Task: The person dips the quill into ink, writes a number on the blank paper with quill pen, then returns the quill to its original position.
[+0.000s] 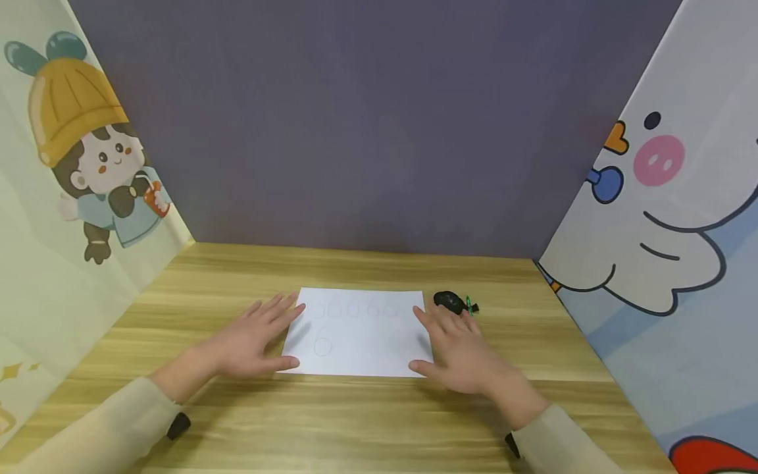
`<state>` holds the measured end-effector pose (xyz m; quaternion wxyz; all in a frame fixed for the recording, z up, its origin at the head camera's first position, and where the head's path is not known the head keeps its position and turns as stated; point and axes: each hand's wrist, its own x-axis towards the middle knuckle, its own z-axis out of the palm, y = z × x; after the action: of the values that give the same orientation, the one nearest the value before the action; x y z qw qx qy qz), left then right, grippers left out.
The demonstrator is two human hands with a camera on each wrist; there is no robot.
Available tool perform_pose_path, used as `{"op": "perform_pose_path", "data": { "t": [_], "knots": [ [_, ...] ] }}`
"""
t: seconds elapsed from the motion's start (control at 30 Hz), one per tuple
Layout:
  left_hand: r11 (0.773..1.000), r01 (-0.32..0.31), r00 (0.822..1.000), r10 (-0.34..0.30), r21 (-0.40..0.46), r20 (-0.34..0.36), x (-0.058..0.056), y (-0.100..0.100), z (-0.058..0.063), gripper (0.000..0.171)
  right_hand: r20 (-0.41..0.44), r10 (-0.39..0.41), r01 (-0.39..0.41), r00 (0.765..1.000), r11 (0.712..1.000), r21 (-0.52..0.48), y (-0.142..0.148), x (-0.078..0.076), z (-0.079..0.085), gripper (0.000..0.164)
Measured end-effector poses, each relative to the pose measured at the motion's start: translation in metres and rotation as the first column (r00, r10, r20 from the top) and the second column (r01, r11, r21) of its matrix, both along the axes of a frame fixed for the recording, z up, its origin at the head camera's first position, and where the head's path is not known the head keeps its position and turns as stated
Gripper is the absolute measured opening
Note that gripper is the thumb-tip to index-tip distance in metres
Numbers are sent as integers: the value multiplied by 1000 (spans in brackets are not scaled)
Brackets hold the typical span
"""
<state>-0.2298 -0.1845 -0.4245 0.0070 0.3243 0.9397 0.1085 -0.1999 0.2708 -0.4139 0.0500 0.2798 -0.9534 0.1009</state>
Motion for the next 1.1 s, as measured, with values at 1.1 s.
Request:
{"op": "perform_pose_path", "data": {
  "t": [1.1],
  "knots": [
    [983, 182, 977, -179, -22, 113, -10, -16, -4, 58, 272, -123, 188, 954, 956, -225, 129, -68, -2, 34]
  ]
}}
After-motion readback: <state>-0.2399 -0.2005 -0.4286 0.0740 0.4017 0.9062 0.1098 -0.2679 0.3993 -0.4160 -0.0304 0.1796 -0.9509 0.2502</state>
